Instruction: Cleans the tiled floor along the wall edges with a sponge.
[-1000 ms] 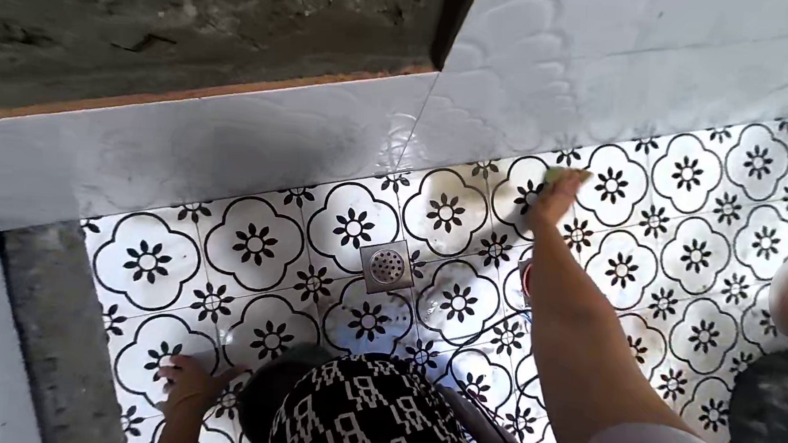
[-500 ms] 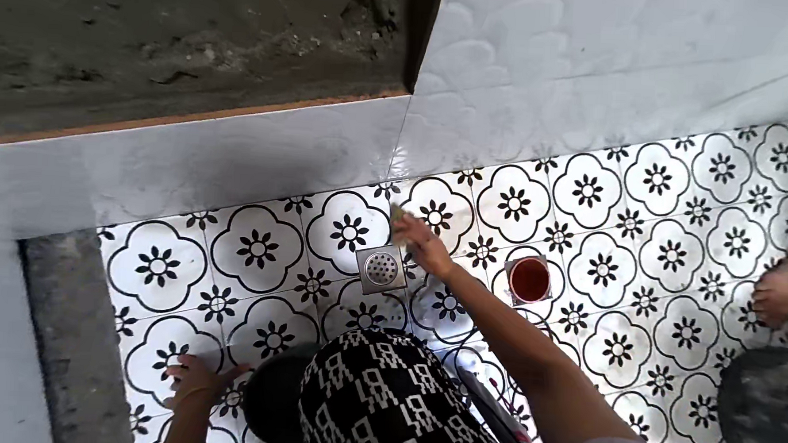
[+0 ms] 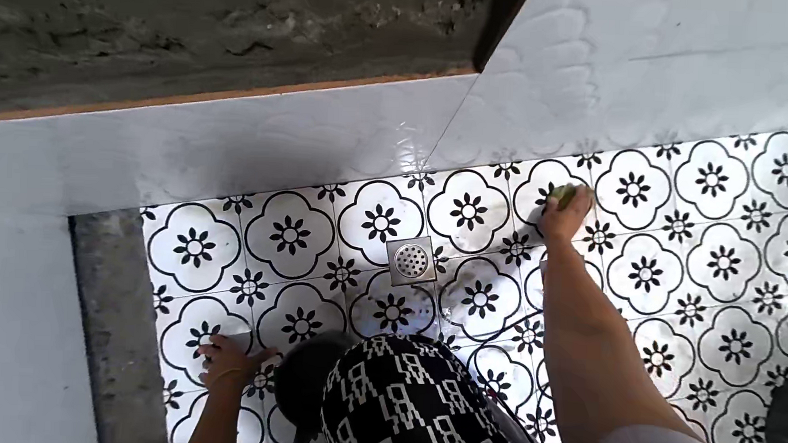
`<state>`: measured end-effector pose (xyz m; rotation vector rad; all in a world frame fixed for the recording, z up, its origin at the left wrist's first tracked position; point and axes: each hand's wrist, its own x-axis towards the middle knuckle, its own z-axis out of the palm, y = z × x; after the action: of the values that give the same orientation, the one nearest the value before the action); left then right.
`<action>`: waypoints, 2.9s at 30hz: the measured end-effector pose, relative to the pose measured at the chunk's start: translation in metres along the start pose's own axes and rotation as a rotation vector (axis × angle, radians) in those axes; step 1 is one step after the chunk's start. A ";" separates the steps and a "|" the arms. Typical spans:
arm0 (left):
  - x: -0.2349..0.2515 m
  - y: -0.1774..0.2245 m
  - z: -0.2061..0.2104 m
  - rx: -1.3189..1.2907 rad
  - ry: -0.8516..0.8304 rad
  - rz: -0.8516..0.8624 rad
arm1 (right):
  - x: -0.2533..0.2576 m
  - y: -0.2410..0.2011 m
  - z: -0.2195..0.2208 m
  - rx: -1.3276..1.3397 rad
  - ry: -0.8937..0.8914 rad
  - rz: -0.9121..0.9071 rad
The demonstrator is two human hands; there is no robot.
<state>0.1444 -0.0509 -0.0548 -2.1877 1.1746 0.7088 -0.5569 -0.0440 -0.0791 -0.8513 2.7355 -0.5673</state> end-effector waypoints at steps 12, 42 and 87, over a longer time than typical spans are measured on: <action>0.001 0.002 0.004 0.005 -0.011 0.018 | -0.150 -0.195 0.119 0.010 -0.182 -0.575; -0.008 -0.002 0.004 -0.090 0.007 0.052 | -0.143 -0.095 0.080 -0.027 -0.251 -0.731; 0.006 -0.012 0.013 -0.088 0.048 0.089 | -0.108 0.036 -0.071 -0.609 -0.535 0.205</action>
<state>0.1552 -0.0399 -0.0658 -2.2475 1.2940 0.7626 -0.5103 0.0671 -0.0204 -0.6844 2.4397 0.4971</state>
